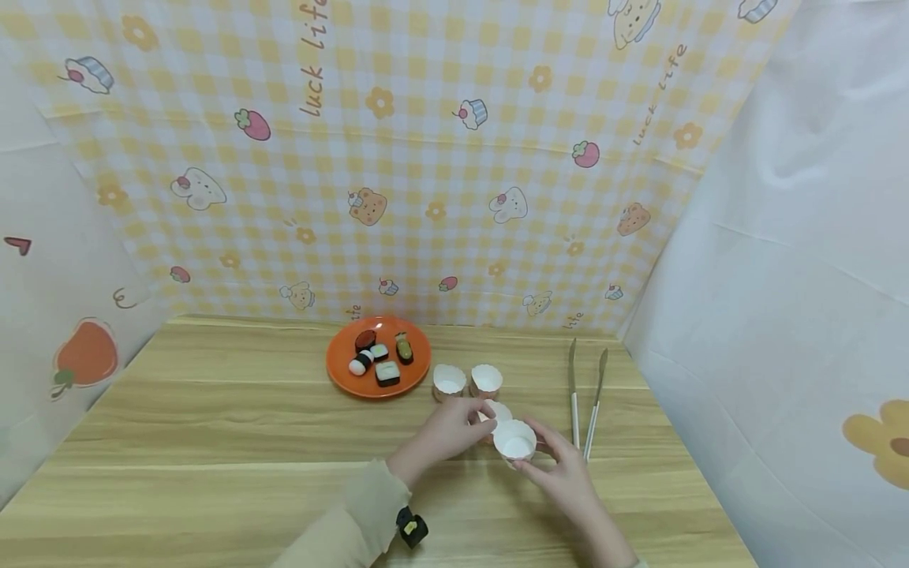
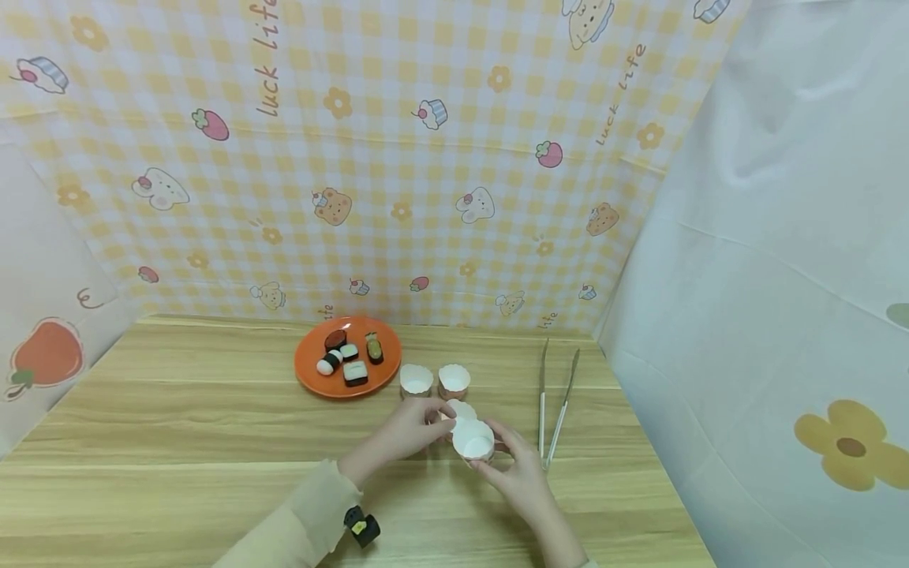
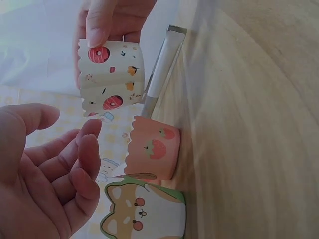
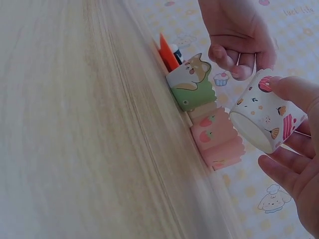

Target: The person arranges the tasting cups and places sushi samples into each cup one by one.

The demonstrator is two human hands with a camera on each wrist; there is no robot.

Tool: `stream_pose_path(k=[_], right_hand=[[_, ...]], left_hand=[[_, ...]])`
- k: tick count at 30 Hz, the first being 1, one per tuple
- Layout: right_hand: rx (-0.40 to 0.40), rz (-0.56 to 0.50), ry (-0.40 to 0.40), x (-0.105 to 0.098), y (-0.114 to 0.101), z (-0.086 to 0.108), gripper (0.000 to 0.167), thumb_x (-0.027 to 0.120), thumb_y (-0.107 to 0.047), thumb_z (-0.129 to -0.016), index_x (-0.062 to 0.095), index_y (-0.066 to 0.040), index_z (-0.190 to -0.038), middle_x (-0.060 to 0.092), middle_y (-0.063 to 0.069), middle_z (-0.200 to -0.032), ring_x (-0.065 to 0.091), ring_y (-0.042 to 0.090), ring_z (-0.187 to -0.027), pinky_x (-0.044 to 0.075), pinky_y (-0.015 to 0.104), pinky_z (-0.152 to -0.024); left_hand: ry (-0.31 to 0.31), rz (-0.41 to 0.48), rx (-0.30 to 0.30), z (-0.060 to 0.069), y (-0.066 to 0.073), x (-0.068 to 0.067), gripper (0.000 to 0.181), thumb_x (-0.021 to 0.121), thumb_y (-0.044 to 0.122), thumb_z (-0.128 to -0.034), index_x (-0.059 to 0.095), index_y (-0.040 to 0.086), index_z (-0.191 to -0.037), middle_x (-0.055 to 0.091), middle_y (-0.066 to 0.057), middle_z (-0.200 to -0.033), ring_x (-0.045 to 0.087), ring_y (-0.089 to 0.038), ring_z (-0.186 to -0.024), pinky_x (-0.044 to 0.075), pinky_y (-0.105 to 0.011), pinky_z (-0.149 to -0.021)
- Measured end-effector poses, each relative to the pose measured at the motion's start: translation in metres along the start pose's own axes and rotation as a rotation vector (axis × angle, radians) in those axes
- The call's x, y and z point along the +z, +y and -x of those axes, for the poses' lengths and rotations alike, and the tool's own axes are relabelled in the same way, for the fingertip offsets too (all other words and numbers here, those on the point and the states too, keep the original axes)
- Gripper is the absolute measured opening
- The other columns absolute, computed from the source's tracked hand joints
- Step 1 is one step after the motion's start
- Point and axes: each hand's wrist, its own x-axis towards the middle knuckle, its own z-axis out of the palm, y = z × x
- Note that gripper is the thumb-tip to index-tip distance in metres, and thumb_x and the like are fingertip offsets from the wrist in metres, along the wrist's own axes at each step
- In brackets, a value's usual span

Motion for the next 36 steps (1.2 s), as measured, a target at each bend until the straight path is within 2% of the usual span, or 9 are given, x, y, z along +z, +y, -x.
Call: stream_pose_path(k=[4, 12, 14, 22, 29, 36], right_hand=[[0.009, -0.009, 0.002, 0.000, -0.001, 0.000, 0.059, 0.080, 0.006, -0.070, 0.057, 0.007, -0.124, 0.060, 0.024, -0.119, 0.064, 0.036, -0.095, 0.053, 0.048, -0.084], [0.013, -0.022, 0.001, 0.001, -0.003, 0.001, 0.059, 0.079, 0.007, -0.070, 0.056, 0.008, -0.124, 0.061, 0.024, -0.118, 0.064, 0.036, -0.095, 0.053, 0.047, -0.084], [0.004, -0.024, -0.002, 0.001, -0.003, 0.002, 0.058, 0.079, 0.007, -0.071, 0.056, 0.009, -0.124, 0.061, 0.024, -0.117, 0.064, 0.036, -0.094, 0.053, 0.045, -0.084], [0.002, -0.026, -0.007, 0.002, -0.006, 0.002, 0.058, 0.079, 0.008, -0.070, 0.055, 0.011, -0.123, 0.061, 0.025, -0.114, 0.063, 0.038, -0.094, 0.053, 0.045, -0.084], [-0.009, -0.028, -0.012, 0.003, -0.008, 0.003, 0.058, 0.079, 0.008, -0.070, 0.055, 0.013, -0.123, 0.061, 0.028, -0.114, 0.064, 0.040, -0.093, 0.052, 0.052, -0.083], [-0.014, -0.021, -0.023, 0.003, -0.008, 0.003, 0.058, 0.079, 0.007, -0.071, 0.055, 0.010, -0.124, 0.061, 0.027, -0.115, 0.063, 0.040, -0.094, 0.051, 0.055, -0.082]], left_hand=[[-0.019, 0.022, -0.003, 0.002, -0.001, 0.004, 0.022, 0.063, 0.023, -0.0913, 0.069, 0.007, -0.106, 0.057, 0.005, -0.062, 0.050, -0.008, -0.048, 0.043, -0.024, -0.043], [-0.056, 0.083, -0.016, 0.008, 0.000, 0.012, 0.024, 0.062, 0.018, -0.0926, 0.065, 0.004, -0.112, 0.064, -0.015, -0.069, 0.050, -0.010, -0.042, 0.043, -0.023, -0.040], [-0.050, 0.069, -0.015, 0.008, 0.001, 0.013, 0.025, 0.062, 0.018, -0.0925, 0.065, 0.004, -0.113, 0.064, -0.013, -0.068, 0.050, -0.010, -0.042, 0.043, -0.023, -0.040], [-0.024, -0.012, -0.008, 0.009, 0.004, 0.011, 0.024, 0.062, 0.018, -0.0918, 0.067, 0.005, -0.112, 0.056, 0.006, -0.060, 0.051, -0.009, -0.045, 0.045, -0.024, -0.042], [-0.028, -0.015, 0.010, 0.011, 0.005, 0.013, 0.021, 0.062, 0.011, -0.0907, 0.067, 0.000, -0.108, 0.059, 0.007, -0.058, 0.049, -0.005, -0.047, 0.042, -0.021, -0.043], [-0.021, -0.001, -0.021, 0.013, 0.007, 0.014, 0.021, 0.059, 0.007, -0.0887, 0.067, 0.000, -0.107, 0.061, 0.002, -0.058, 0.044, -0.006, -0.043, 0.035, -0.019, -0.039]])
